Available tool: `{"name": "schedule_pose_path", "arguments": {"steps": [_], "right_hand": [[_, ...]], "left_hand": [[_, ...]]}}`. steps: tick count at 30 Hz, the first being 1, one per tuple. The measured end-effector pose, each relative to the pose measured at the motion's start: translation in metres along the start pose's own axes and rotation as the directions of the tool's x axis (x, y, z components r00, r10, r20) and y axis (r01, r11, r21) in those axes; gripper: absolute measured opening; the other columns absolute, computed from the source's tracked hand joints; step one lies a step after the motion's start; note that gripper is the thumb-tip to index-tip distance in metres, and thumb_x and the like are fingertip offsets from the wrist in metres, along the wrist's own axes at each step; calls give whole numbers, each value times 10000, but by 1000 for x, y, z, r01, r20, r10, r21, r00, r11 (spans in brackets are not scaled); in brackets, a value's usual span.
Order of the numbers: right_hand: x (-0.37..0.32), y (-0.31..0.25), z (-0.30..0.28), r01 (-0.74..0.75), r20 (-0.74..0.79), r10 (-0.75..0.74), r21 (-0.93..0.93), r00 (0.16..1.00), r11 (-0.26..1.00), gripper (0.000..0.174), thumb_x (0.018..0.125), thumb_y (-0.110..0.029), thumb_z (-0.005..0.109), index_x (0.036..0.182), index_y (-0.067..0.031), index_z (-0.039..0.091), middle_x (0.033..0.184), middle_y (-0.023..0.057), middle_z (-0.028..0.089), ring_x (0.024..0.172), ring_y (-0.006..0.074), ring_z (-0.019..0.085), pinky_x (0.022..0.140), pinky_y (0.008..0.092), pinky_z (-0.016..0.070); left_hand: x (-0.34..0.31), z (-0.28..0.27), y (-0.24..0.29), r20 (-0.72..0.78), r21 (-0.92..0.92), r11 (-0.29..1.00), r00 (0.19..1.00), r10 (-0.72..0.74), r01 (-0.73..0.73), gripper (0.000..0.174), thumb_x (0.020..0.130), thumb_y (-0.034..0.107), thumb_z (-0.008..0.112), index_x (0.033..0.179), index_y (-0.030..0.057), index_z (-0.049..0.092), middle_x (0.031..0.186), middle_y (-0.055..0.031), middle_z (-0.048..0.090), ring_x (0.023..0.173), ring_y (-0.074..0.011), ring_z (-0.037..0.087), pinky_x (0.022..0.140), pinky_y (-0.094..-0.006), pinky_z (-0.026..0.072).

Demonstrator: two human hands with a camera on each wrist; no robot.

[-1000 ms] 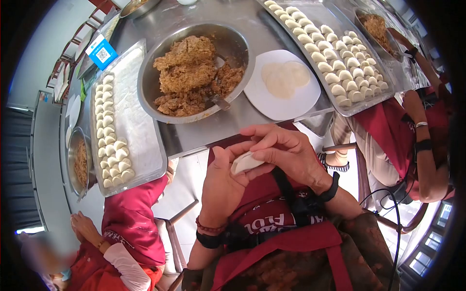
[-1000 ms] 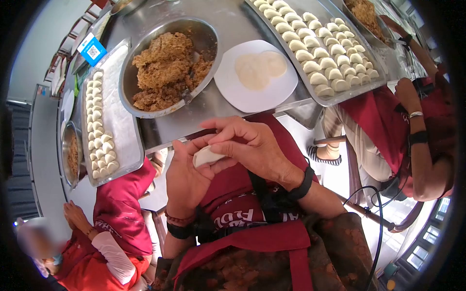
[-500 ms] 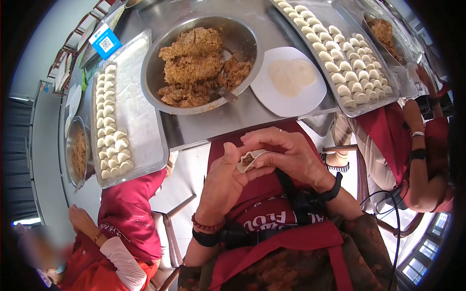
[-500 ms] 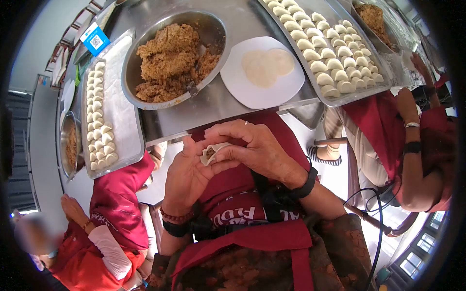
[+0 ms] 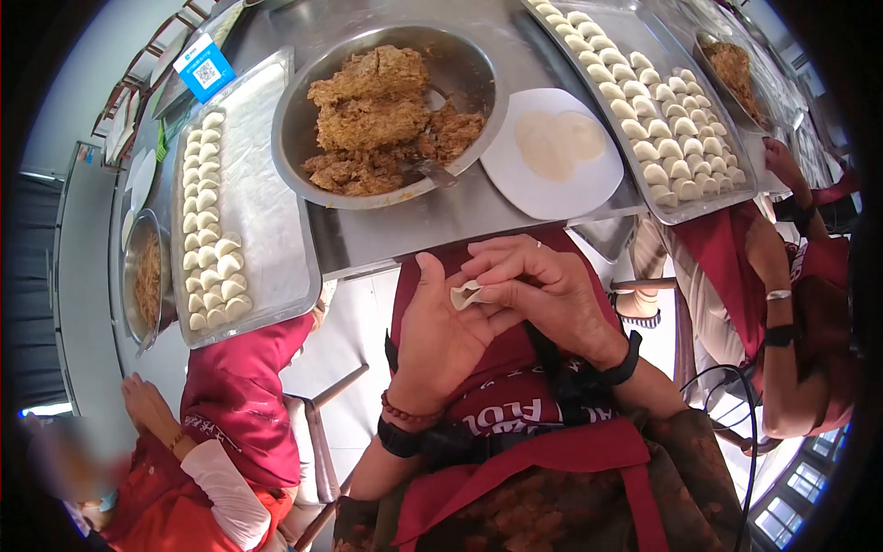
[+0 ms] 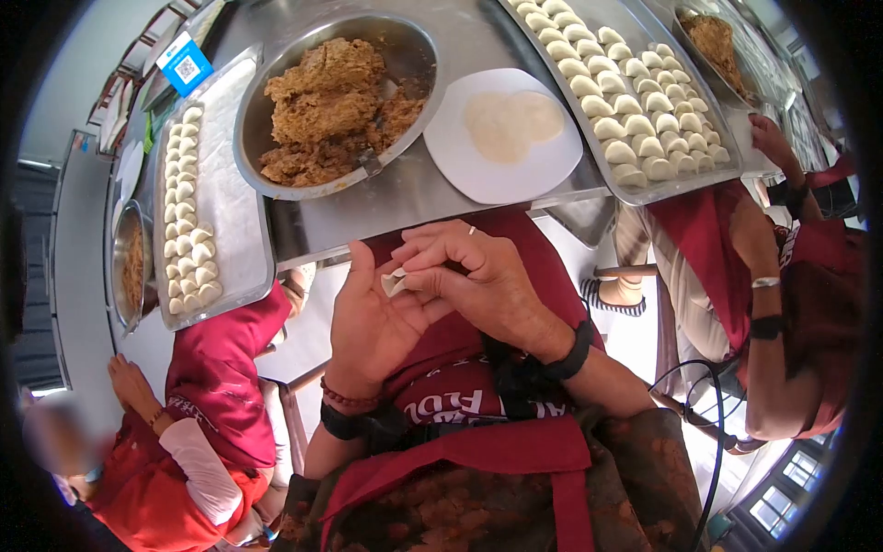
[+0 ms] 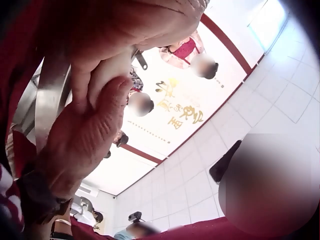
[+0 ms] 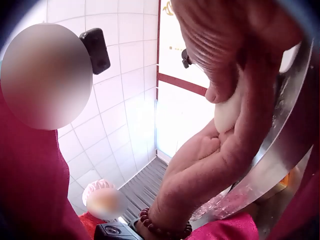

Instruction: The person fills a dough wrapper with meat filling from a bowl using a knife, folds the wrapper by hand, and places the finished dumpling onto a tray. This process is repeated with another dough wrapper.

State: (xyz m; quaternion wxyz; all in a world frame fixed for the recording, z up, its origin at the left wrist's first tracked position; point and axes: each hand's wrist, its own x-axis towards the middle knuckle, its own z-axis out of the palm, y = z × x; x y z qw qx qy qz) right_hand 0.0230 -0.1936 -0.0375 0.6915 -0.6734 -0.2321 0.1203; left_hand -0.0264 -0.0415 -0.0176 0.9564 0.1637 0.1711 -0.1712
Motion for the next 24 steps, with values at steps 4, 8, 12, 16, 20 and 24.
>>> {"name": "schedule_pose_path", "arguments": {"steps": [4,8,12,16,20,24], "right_hand": [[4,-12,-2,-19,41,28,-196,999,980,175,816,-56,727,988,-37,698,1131,117,697,1146,251,629,930,342,515],[4,-8,-2,-18,35,24,-144,999,989,182,805,-54,734,983,-38,698,1164,115,689,1188,245,596,952,348,502],[1,-6,-5,-62,87,68,-71,994,996,205,797,-52,739,996,-32,694,1191,131,677,1191,234,585,955,347,499],[2,-13,2,-222,84,213,126,973,967,239,797,-54,739,1030,-28,697,1198,139,670,1153,237,606,927,346,514],[5,-19,-2,-100,149,124,-159,981,982,254,815,-41,725,1067,-25,699,1194,143,662,1107,226,635,902,324,530],[3,-6,-2,0,138,21,-151,990,989,212,847,-42,697,1058,-27,699,1155,134,676,1074,215,657,895,307,538]], "left_hand": [[2,-14,1,114,23,999,993,25,-27,742,1044,565,161,1346,-62,420,1280,-201,572,1201,-316,576,1064,-513,453],[-2,-13,4,66,141,990,998,23,-32,758,1038,576,156,1309,-60,467,1244,-201,594,1174,-306,595,1040,-513,476],[-1,-11,4,-10,296,954,999,-31,33,793,1027,596,138,1268,-62,508,1199,-196,614,1108,-298,636,966,-483,544],[-1,-13,8,2,376,924,997,-76,69,777,1025,598,137,1289,-41,491,1192,-176,614,1053,-278,661,893,-450,588],[-2,-6,11,-1,429,901,998,-70,64,729,1031,590,159,1308,3,492,1179,-144,620,1039,-242,664,871,-415,597],[-2,0,11,-63,431,901,997,-32,56,791,1019,606,134,1321,-50,457,1226,-177,602,1086,-287,650,925,-481,571]]}}
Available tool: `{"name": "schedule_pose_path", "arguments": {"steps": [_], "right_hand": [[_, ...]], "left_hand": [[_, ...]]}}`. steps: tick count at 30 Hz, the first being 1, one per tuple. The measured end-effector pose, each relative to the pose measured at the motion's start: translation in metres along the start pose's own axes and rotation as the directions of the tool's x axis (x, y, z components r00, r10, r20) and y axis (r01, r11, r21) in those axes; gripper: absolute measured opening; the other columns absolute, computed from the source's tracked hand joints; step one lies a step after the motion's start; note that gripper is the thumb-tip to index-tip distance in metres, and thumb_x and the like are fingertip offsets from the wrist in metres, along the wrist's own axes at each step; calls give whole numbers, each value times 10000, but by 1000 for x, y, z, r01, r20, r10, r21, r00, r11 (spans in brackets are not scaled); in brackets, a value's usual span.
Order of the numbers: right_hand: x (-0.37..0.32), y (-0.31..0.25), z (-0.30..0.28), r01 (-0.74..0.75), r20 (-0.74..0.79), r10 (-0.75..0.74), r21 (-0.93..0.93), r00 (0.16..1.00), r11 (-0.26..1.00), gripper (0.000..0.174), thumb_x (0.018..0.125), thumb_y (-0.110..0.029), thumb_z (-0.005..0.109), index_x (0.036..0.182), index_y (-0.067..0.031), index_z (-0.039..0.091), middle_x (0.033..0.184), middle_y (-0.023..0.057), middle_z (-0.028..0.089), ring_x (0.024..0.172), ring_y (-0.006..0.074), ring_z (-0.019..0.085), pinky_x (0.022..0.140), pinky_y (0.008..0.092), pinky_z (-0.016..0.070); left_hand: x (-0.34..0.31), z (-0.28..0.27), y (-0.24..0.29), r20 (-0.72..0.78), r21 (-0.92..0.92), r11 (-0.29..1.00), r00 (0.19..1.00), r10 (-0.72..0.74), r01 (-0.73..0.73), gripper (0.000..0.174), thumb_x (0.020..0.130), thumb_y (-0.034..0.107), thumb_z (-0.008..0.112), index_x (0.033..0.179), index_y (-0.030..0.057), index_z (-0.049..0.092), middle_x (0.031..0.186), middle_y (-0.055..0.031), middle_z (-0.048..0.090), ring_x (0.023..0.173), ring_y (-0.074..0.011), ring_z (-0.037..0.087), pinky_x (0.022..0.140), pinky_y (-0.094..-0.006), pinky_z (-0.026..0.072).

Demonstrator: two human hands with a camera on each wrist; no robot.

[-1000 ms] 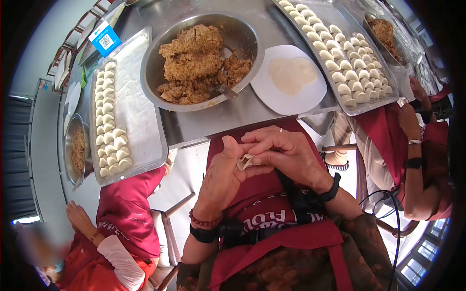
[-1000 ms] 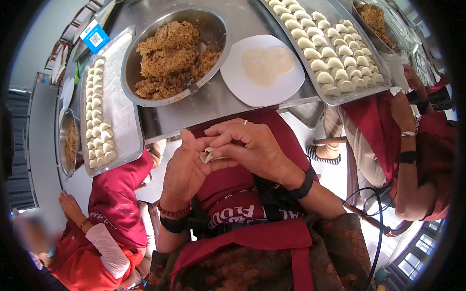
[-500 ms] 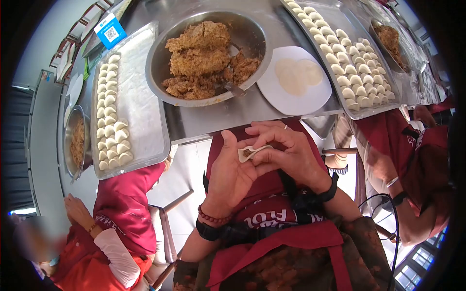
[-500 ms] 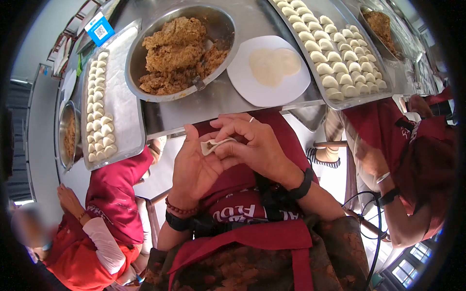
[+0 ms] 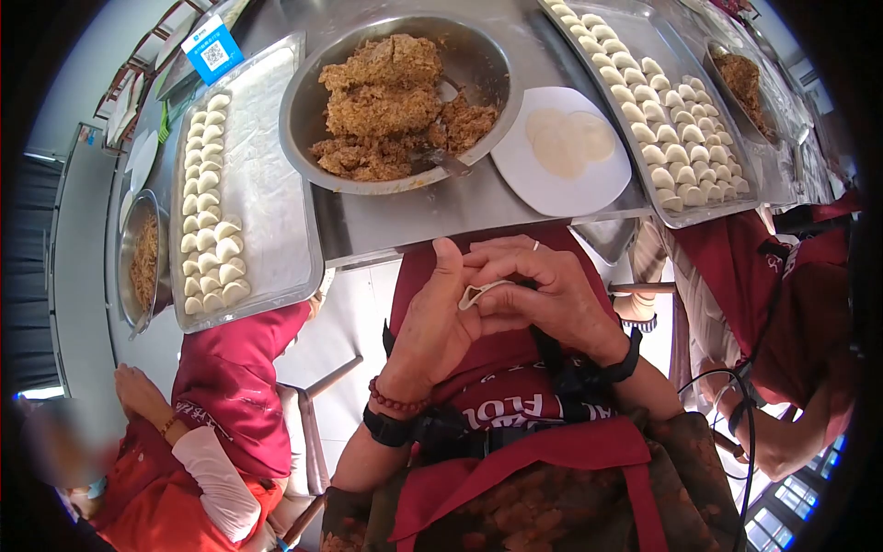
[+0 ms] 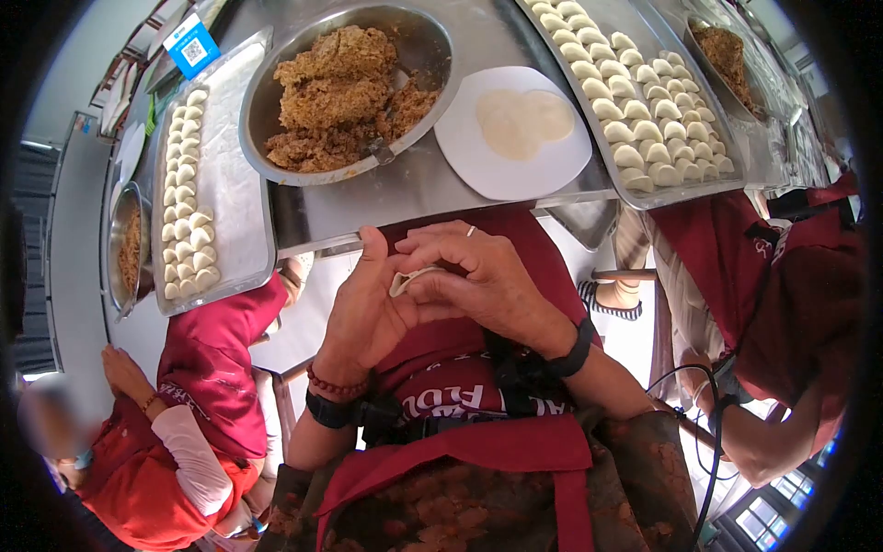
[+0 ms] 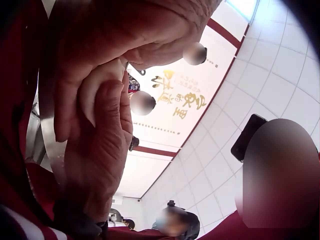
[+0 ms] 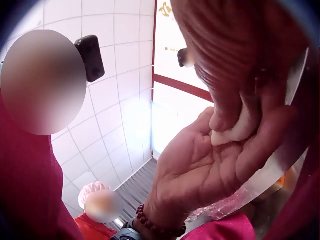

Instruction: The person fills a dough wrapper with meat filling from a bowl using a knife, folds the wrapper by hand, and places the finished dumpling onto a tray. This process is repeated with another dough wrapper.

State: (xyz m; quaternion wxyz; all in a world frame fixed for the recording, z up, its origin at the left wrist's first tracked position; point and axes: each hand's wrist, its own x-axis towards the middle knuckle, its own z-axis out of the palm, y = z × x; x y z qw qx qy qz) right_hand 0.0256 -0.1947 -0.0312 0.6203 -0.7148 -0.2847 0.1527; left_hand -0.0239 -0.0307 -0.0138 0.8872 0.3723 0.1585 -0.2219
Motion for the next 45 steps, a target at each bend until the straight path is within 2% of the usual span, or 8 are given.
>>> {"name": "schedule_pose_path", "arguments": {"steps": [9,11,20,26,27,32,41,45], "right_hand": [[1,1,3,-38,-130,37,-4,991,999,150,842,-41,700,990,-26,693,1092,118,704,1025,197,673,867,299,544],[2,-11,5,-155,-124,159,40,979,987,116,838,-46,703,954,-30,695,1087,114,710,1036,214,667,866,307,542],[2,2,0,136,-49,-155,-268,987,954,223,780,-39,730,995,-59,676,1081,75,706,1100,248,631,923,334,497],[0,-5,10,-188,-147,216,184,965,965,310,786,-30,712,1088,-73,659,1131,70,682,1088,239,639,898,327,511],[1,-7,9,-170,-144,188,128,972,977,301,788,-22,712,1081,-69,665,1125,77,686,1085,230,644,896,323,517],[2,10,1,125,-119,-142,-139,983,982,225,811,-1,705,1029,-51,697,1096,102,708,1058,191,670,883,293,534],[3,5,5,-27,-196,24,-11,980,1000,137,828,-29,702,964,-46,695,1071,104,720,1062,197,674,881,293,533],[2,15,2,94,-140,-115,-146,983,985,135,829,-47,710,962,-53,689,1081,79,712,1047,194,668,876,292,525]], "left_hand": [[7,-16,-28,67,-514,857,993,96,-48,543,1080,426,288,1277,-38,488,1250,-166,583,1199,-293,574,1085,-476,437],[5,-9,-25,40,-483,871,992,122,-88,507,1081,406,310,1257,-31,497,1229,-157,590,1180,-283,581,1069,-466,454],[3,-7,-25,-8,-283,952,993,121,-118,431,1080,339,370,1275,-24,495,1212,-135,594,1139,-223,600,1010,-421,504],[5,-7,-20,38,-93,987,990,137,-133,473,1076,361,373,1321,-33,468,1238,-141,588,1141,-220,602,992,-423,516],[5,-9,-20,49,-75,990,991,127,-123,488,1076,371,369,1331,-35,461,1241,-143,588,1142,-222,602,991,-424,517],[5,1,-15,15,-304,948,994,107,-98,488,1077,389,357,1302,-28,473,1262,-143,572,1174,-242,580,1028,-420,488],[8,-5,-29,-56,-419,894,987,148,-158,447,1074,355,384,1258,-36,502,1224,-154,596,1169,-260,589,1045,-452,483],[6,1,-25,-96,-350,922,986,140,-165,415,1072,323,410,1211,-44,546,1179,-138,621,1109,-239,623,1028,-437,499]]}}
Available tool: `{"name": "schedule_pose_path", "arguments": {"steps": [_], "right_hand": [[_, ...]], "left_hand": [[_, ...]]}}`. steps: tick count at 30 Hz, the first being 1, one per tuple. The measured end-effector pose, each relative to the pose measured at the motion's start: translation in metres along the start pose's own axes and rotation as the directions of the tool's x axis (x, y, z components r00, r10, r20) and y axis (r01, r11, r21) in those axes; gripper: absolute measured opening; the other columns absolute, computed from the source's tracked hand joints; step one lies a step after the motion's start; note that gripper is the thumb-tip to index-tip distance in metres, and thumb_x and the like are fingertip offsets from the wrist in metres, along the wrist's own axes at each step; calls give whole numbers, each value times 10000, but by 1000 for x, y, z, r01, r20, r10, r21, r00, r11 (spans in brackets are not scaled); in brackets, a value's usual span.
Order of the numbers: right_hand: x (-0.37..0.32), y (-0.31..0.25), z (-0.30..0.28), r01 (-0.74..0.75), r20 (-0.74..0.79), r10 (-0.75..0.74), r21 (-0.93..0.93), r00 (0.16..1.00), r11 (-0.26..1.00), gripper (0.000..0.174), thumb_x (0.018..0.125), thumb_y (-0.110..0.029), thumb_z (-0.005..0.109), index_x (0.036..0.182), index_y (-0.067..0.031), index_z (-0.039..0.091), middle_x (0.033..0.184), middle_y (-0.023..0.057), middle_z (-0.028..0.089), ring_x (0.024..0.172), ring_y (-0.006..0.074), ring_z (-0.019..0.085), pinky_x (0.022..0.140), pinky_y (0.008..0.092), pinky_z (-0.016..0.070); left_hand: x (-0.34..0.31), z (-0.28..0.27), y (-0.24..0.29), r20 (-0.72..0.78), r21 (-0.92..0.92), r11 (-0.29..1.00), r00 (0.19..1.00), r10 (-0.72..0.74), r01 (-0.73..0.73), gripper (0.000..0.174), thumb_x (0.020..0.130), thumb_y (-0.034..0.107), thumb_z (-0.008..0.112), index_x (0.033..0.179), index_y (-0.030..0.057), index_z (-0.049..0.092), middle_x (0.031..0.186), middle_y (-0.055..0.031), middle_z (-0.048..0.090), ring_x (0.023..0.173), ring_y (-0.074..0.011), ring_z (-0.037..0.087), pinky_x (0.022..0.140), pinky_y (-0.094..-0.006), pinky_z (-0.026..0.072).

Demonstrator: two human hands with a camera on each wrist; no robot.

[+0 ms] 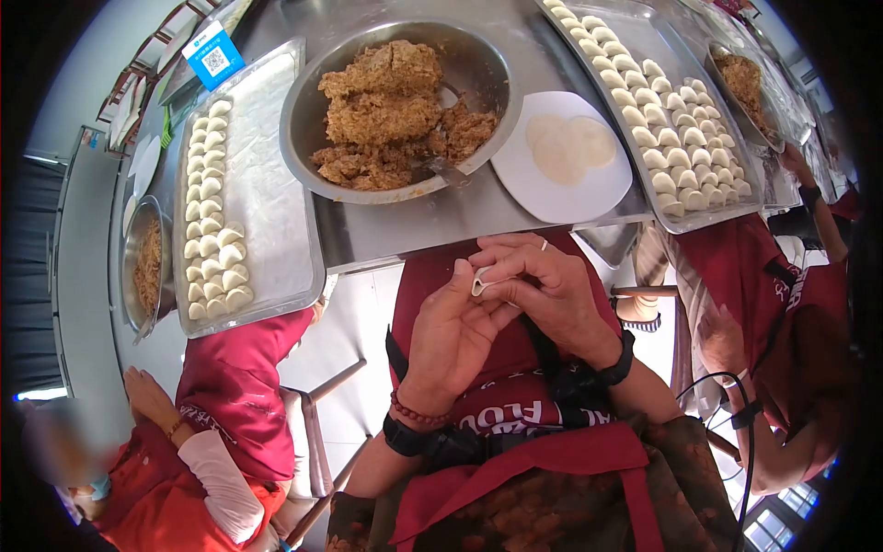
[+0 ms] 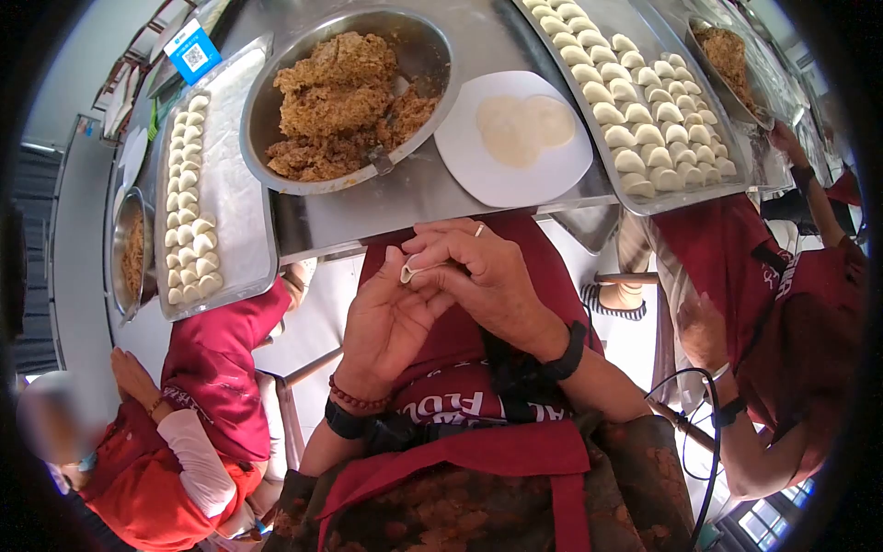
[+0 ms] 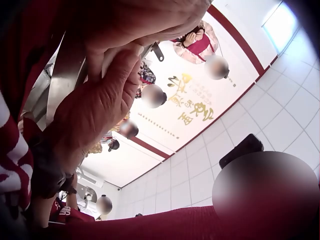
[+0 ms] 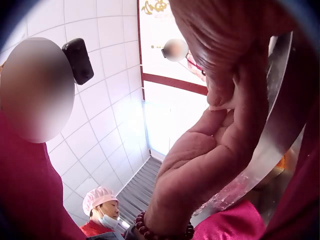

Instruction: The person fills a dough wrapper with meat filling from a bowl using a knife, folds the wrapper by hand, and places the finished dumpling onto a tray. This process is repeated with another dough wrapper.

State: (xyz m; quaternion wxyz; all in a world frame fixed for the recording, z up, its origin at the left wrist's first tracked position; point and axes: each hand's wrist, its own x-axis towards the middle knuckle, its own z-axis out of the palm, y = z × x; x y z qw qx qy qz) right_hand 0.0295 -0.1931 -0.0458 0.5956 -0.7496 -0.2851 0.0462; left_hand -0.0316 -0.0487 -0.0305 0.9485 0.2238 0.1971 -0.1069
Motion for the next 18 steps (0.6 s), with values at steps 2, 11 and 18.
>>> {"name": "schedule_pose_path", "arguments": {"steps": [2,11,18], "right_hand": [[0,-3,0,-3,14,3,-10,1000,1000,140,830,-50,711,968,-57,688,1090,68,709,1048,197,665,878,296,523],[-2,-5,0,-138,28,135,194,990,971,129,854,-42,691,983,-42,704,1133,112,699,1022,181,679,880,285,531],[-2,-11,-2,-310,83,299,302,951,901,173,865,-44,672,1031,-47,721,1129,118,703,1041,185,673,886,294,534]], "left_hand": [[-1,1,1,23,48,999,1000,17,-19,404,1069,311,425,1201,-46,557,1177,-135,623,1097,-229,628,1020,-430,507],[-1,0,4,87,63,998,996,-15,10,497,1077,389,351,1257,-42,519,1215,-148,608,1119,-248,617,1043,-451,481],[3,-9,4,127,-19,997,989,-77,80,656,1063,509,225,1304,-46,477,1236,-167,600,1174,-277,582,1045,-481,463]]}}
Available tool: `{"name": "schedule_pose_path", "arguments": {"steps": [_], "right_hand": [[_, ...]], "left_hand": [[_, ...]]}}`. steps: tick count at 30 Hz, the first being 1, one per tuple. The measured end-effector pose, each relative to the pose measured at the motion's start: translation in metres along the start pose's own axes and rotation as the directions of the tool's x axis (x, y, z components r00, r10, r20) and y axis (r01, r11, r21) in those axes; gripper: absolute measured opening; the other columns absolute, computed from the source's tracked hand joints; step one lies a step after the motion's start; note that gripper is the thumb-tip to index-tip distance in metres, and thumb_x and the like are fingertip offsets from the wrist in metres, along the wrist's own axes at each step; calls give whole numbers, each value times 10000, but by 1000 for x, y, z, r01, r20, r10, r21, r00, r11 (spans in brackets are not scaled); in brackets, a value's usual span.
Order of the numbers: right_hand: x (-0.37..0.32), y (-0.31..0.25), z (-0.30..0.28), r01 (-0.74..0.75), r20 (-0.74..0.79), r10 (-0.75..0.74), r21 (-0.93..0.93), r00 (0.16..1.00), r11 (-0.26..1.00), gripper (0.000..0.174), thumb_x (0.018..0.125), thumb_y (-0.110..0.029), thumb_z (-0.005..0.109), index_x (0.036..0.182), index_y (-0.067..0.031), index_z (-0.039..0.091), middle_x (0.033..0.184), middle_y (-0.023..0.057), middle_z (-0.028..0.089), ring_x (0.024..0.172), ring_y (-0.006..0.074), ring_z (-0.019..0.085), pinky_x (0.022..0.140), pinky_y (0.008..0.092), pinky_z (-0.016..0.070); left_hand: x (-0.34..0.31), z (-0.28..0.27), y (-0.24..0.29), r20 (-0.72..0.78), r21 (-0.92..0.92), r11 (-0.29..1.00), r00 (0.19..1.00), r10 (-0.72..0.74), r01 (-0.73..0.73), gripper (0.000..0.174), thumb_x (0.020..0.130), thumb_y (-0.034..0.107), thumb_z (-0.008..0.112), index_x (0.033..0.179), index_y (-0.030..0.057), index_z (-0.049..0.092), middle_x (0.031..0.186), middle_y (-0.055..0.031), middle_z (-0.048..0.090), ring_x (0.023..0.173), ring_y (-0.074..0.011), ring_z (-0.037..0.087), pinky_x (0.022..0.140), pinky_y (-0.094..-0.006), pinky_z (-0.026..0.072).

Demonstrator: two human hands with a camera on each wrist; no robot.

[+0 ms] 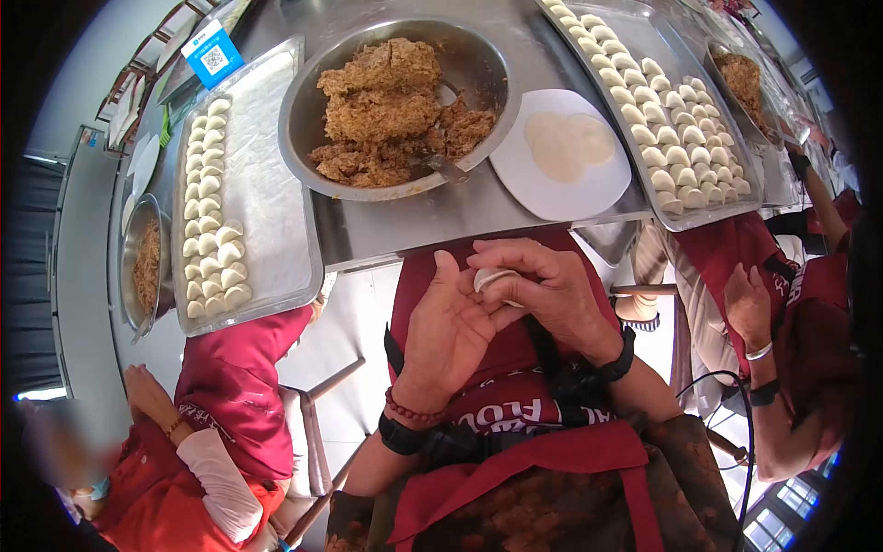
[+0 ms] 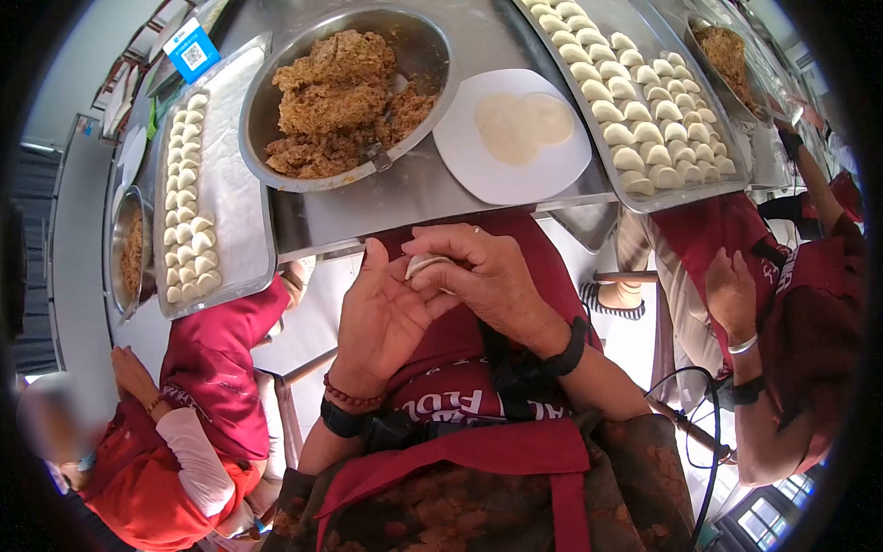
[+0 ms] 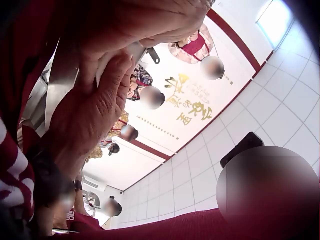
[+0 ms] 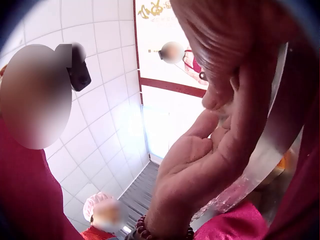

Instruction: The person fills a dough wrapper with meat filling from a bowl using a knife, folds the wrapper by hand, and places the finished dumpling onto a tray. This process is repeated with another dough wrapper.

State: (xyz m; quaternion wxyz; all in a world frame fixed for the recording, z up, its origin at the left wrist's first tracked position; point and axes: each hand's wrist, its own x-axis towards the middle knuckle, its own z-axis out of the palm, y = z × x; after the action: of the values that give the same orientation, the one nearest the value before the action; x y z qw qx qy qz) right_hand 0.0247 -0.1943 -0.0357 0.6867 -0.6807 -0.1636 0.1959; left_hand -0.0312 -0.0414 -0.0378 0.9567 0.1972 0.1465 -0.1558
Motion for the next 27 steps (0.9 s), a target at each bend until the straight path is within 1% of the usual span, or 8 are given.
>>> {"name": "schedule_pose_path", "arguments": {"steps": [2,5,8,11,14,20,23,27], "right_hand": [[-1,-9,1,-103,-10,103,8,995,995,173,866,-66,679,1033,-47,723,1125,109,708,1081,206,662,902,311,528],[2,-1,-3,190,75,-175,-327,982,926,194,864,-89,684,1051,-55,720,1121,96,711,1143,235,631,929,339,514],[4,6,-5,301,148,-268,-284,952,911,205,866,-80,668,1066,-60,712,1129,105,706,1174,258,610,949,357,505],[4,9,-4,249,108,-227,-296,968,922,213,872,-82,664,1080,-70,709,1151,103,699,1171,265,614,950,351,504],[0,10,0,111,52,-105,-137,993,984,197,877,-91,662,1067,-84,710,1149,95,703,1180,274,610,956,352,498],[4,-4,-5,274,151,-233,-373,961,886,174,853,-88,691,1026,-107,709,1140,67,709,1192,268,604,974,372,483],[4,3,-4,335,137,-306,-341,942,879,185,830,-80,713,1014,-107,709,1136,47,712,1207,265,595,979,373,479],[5,2,-4,316,133,-287,-358,949,879,177,817,-81,725,992,-107,716,1125,39,717,1211,260,593,972,366,484]], "left_hand": [[0,5,1,-5,19,1000,1000,1,-1,661,1062,512,217,1315,-45,466,1257,-172,587,1186,-277,578,1054,-483,459],[-1,6,1,-10,30,1000,1000,5,-5,644,1064,505,231,1324,-42,450,1275,-169,569,1180,-269,580,1053,-473,462],[-2,12,3,-7,33,999,1000,9,-9,644,1064,506,237,1345,-41,425,1305,-171,546,1188,-269,575,1055,-471,463],[-1,8,1,-5,47,999,1000,-13,13,657,1061,515,234,1366,-40,408,1338,-181,526,1213,-277,562,1060,-474,461],[0,8,2,6,46,999,1000,-21,20,661,1059,519,232,1372,-38,405,1351,-185,519,1225,-280,555,1061,-475,460],[-3,10,2,15,39,999,1000,22,-23,664,1060,517,222,1367,-43,406,1339,-186,528,1217,-277,561,1058,-471,465],[-1,11,2,9,57,998,1000,3,-4,662,1059,518,197,1365,-31,404,1344,-183,523,1228,-283,553,1062,-481,463],[-2,15,2,1,76,997,1000,1,-1,663,1058,521,183,1364,-24,404,1350,-179,519,1237,-288,547,1063,-486,463]]}}
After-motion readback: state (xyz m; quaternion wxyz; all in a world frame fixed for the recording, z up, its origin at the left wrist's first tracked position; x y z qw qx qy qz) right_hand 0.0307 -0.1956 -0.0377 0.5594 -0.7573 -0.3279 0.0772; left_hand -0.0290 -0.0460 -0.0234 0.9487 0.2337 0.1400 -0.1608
